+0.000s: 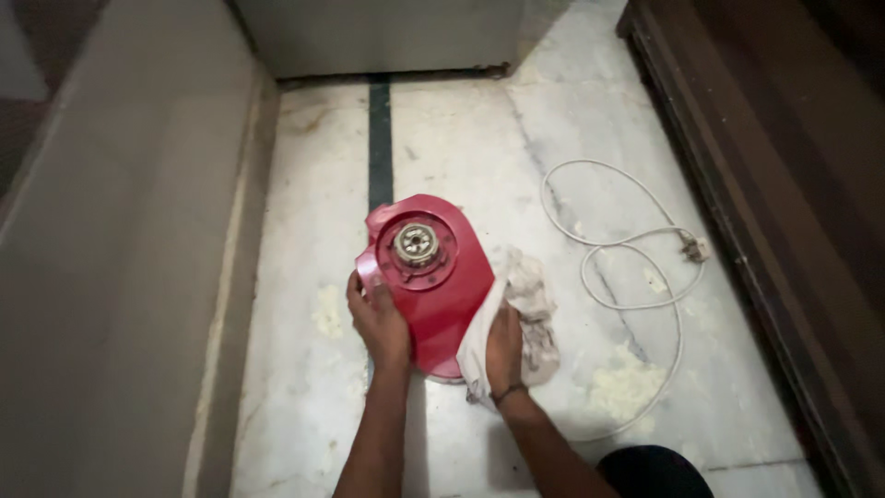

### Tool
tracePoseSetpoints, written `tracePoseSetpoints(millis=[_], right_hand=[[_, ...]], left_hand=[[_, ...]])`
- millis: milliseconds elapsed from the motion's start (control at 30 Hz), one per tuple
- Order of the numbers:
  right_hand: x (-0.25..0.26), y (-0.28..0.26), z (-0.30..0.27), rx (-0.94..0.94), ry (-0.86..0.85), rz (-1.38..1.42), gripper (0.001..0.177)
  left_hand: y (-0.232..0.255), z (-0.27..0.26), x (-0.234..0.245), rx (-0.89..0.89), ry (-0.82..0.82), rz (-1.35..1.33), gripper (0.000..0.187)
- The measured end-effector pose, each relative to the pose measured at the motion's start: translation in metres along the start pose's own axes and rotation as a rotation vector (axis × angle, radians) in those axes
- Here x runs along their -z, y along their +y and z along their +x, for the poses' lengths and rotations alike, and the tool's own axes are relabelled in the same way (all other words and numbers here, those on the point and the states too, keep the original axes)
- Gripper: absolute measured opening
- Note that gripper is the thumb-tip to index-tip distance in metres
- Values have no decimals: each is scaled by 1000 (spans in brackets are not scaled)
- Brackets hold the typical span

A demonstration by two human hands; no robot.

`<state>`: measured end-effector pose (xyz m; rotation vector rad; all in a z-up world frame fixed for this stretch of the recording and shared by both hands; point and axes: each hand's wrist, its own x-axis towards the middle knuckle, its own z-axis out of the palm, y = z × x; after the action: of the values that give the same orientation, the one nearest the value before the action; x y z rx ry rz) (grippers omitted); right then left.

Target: The person wipes the exterior and underside of a red kitchen appliance with a cloth, then gathers the power cord into the cloth.

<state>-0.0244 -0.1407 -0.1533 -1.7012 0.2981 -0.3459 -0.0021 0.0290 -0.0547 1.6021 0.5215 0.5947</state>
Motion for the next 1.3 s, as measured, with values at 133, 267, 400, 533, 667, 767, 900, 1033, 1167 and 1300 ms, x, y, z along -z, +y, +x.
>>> tracePoseSetpoints(millis=[133, 267, 400, 533, 667, 767, 900, 1033, 1167, 1300], right_hand=[[2, -40, -63, -265, 150, 62, 49], [19, -73, -88, 89, 284, -240, 42], [35, -132, -111, -33, 204, -50, 30], [20, -167, -135, -171, -14, 221, 17], [10, -171, -163, -81, -337, 153, 14], [13, -175, -161, -134, -471, 106, 11], [10, -178, -83, 146, -93, -72, 13], [2, -170, -16, 576, -142, -326, 21], [-2, -153, 4, 710, -257, -495, 33], [-9, -144, 0, 708, -198, -551, 33]], left_hand=[[-28, 14, 13, 156, -174, -59, 59], [-34, -45, 37, 85, -75, 62, 65], [6, -120, 72, 443, -64, -39, 60], [59, -155, 99, 776, -169, -404, 62], [73, -135, 108, 662, -104, -778, 60], [65, -103, 109, 775, -29, -691, 59], [22, -84, 87, 869, 4, -529, 63], [-21, -66, 31, 407, 39, -480, 64], [-31, -48, 9, 273, 149, -297, 58], [-58, -76, 6, 359, 218, -279, 53]])
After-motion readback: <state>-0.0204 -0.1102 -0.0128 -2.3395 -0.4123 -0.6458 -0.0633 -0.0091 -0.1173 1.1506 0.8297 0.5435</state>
